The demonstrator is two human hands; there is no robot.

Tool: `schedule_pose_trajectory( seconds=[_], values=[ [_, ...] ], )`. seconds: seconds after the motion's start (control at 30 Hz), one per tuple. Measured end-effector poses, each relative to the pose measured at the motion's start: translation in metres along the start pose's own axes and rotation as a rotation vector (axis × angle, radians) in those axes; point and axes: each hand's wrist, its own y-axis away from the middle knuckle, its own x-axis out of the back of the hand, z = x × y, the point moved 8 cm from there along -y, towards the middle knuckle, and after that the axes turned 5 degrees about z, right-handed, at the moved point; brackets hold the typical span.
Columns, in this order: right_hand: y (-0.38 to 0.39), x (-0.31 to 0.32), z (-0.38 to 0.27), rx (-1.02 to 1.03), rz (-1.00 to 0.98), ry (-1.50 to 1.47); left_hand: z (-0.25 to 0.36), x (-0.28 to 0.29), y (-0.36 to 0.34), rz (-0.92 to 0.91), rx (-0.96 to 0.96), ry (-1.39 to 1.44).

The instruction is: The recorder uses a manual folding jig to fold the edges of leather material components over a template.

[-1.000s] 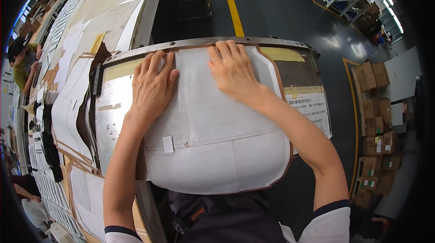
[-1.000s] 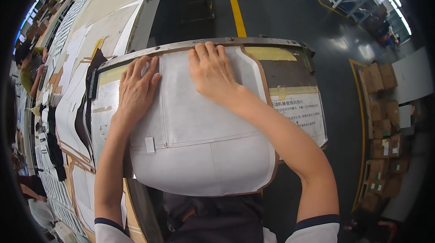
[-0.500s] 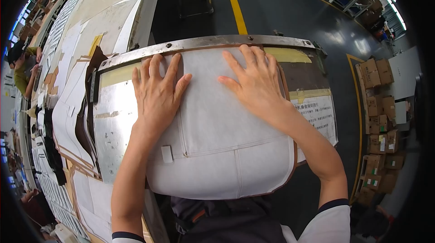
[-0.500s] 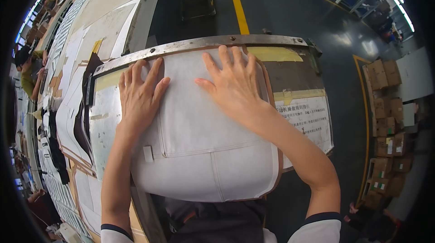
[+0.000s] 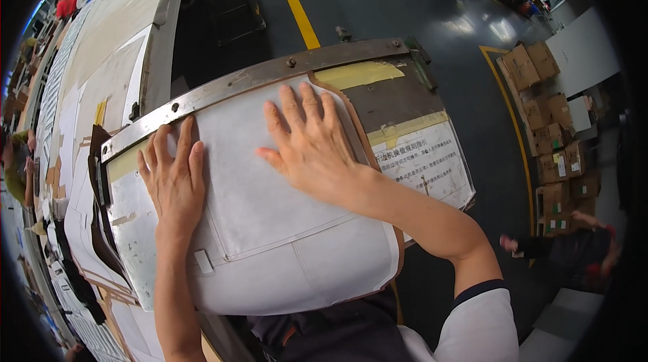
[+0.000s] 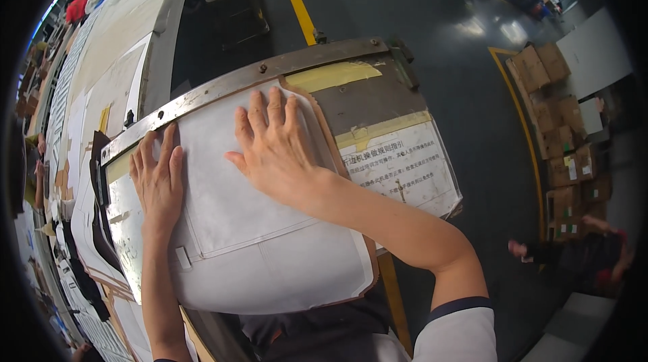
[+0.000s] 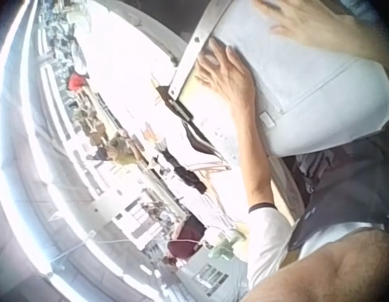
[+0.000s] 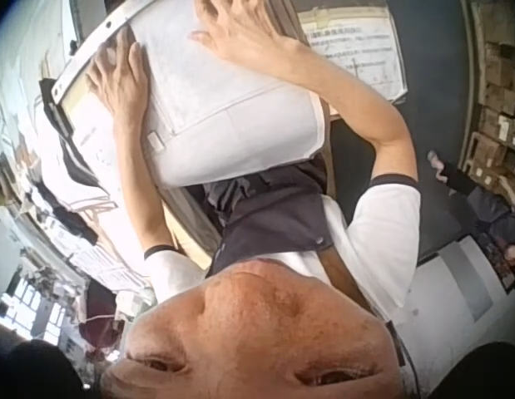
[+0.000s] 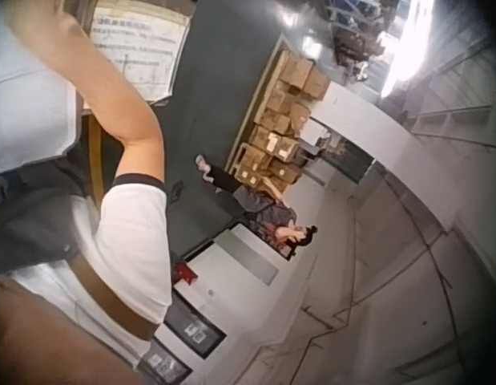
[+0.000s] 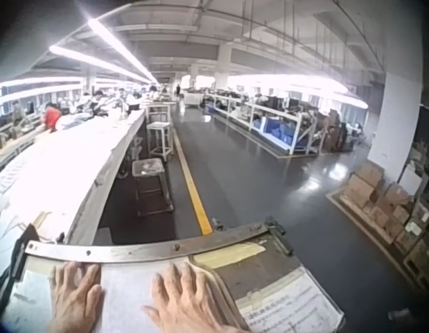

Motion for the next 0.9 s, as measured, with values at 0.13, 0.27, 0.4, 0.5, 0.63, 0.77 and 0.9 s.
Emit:
schedule_pose_trajectory(
  seconds=[0.13,0.27,0.4,0.5,0.63,0.77,0.9],
  values=[
    [-0.002,-0.003,0.000,0.013,0.000,-0.030,-0.003,0.001,0.002,0.012,-0.015,-0.042],
    [-0.002,-0.003,0.000,0.024,0.015,-0.012,-0.004,0.001,0.001,0.013,-0.025,-0.052],
    [-0.002,-0.002,0.002,0.016,0.015,-0.024,0.000,0.001,0.001,0.005,-0.029,-0.084],
    [-0.003,-0.003,0.004,0.022,0.009,-0.034,0.001,0.000,0.000,0.007,-0.033,-0.079],
    [-0.004,-0.003,0.010,-0.003,0.019,-0.067,0.002,-0.001,-0.002,-0.005,-0.025,-0.035],
    [-0.009,0.000,0.008,-0.025,0.024,-0.043,-0.001,0.001,-0.001,0.018,-0.030,-0.023],
    [-0.018,0.005,0.002,-0.008,0.000,0.017,-0.001,0.012,-0.004,0.027,-0.006,0.026]
  ],
)
